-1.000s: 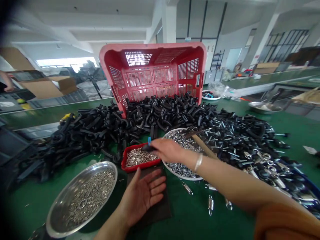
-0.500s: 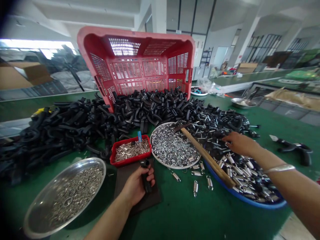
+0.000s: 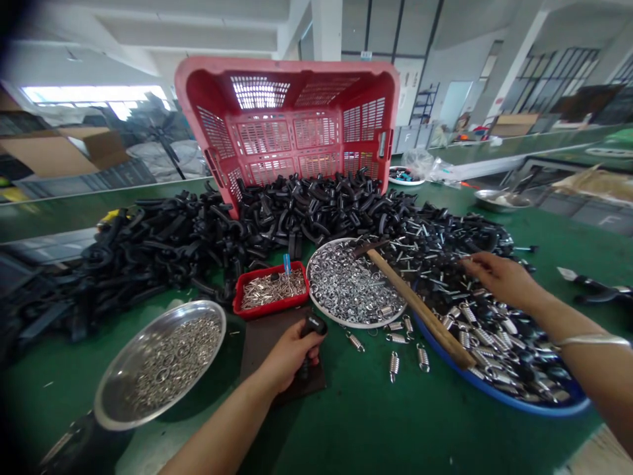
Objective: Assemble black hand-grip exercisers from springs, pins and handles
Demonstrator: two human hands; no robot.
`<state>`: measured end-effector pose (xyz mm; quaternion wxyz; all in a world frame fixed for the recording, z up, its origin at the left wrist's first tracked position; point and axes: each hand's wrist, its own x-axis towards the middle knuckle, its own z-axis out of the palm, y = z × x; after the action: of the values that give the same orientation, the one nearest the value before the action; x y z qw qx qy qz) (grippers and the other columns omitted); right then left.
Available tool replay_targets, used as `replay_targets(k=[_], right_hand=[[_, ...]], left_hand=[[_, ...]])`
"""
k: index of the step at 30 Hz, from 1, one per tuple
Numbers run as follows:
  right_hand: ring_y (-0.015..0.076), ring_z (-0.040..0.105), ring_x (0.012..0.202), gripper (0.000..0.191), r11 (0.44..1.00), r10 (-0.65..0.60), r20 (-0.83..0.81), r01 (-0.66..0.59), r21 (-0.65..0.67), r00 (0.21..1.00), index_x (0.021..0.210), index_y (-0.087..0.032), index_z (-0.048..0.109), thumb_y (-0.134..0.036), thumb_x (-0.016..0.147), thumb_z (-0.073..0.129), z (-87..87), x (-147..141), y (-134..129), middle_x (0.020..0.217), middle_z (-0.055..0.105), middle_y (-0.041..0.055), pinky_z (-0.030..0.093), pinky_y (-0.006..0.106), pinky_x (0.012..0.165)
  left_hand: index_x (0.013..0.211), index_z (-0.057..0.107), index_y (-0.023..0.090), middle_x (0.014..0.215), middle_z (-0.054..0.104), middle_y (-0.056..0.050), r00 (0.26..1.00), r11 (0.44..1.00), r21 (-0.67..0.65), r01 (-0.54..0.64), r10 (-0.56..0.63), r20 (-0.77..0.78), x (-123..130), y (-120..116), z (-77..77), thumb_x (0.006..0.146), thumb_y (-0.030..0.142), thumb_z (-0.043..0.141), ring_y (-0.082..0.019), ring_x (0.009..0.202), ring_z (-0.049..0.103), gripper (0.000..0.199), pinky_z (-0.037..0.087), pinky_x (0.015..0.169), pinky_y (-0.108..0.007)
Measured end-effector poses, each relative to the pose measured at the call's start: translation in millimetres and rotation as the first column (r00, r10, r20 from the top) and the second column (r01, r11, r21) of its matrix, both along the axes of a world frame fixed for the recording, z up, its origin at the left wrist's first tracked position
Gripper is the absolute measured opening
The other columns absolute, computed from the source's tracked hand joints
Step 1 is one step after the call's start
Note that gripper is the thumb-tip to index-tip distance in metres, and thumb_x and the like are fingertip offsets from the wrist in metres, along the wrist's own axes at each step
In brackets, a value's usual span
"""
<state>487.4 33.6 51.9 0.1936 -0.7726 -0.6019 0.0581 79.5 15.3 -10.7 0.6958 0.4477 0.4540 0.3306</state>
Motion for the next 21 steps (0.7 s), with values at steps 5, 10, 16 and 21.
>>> replay_targets(k=[5,10,16,21], right_hand=[[0.0088,0.051,0.05,0.034,0.995,-0.064,-0.595,0.005,-0.1,0.801,0.09,-0.018,0.054,-0.049,0.078,0.049,6.1,-53.3,-24.1,0.081,0.065,0.0131,0.033,0.022,0.042],[0.0103,0.055,0.057,0.037,0.989,0.005,-0.806,-0.12,-0.083,0.592,0.095,-0.022,0.057,-0.049,0.07,0.06,2.2,-112.6,-45.7,0.082,0.065,0.0053,0.041,0.02,0.044],[0.0069,0.047,0.05,0.039,0.994,0.086,-0.879,-0.1,0.044,0.469,0.094,-0.019,0.056,-0.045,0.067,0.066,-16.6,-141.2,-48.5,0.075,0.061,0.0028,0.03,0.015,0.033],[0.0047,0.043,0.047,0.039,0.99,0.122,-0.881,-0.113,0.079,0.458,0.099,-0.018,0.054,-0.042,0.071,0.064,-27.9,-147.8,-44.6,0.073,0.06,0.0016,0.031,0.016,0.035]], left_hand=[[0.076,0.06,0.016,0.076,0.056,-0.004,0.806,0.773,0.566,0.289,0.123,-0.579,32.5,30.5,16.0,0.069,0.022,0.056,-0.018,0.073,0.054,0.01,0.043,0.068,-0.031],[0.093,0.064,0.018,0.096,0.059,-0.01,0.518,0.552,0.51,0.659,0.157,-0.841,67.4,49.2,27.0,0.071,0.019,0.052,-0.026,0.085,0.058,0.025,0.046,0.07,-0.035],[0.089,0.067,0.018,0.096,0.061,-0.011,0.402,0.546,0.387,0.743,0.1,-0.91,83.7,61.1,30.0,0.071,0.016,0.051,-0.027,0.089,0.058,0.024,0.046,0.072,-0.036],[0.084,0.067,0.017,0.094,0.062,-0.013,0.408,0.603,0.357,0.713,0.057,-0.911,89.4,68.9,32.0,0.068,0.015,0.055,-0.029,0.09,0.058,0.02,0.046,0.073,-0.037]])
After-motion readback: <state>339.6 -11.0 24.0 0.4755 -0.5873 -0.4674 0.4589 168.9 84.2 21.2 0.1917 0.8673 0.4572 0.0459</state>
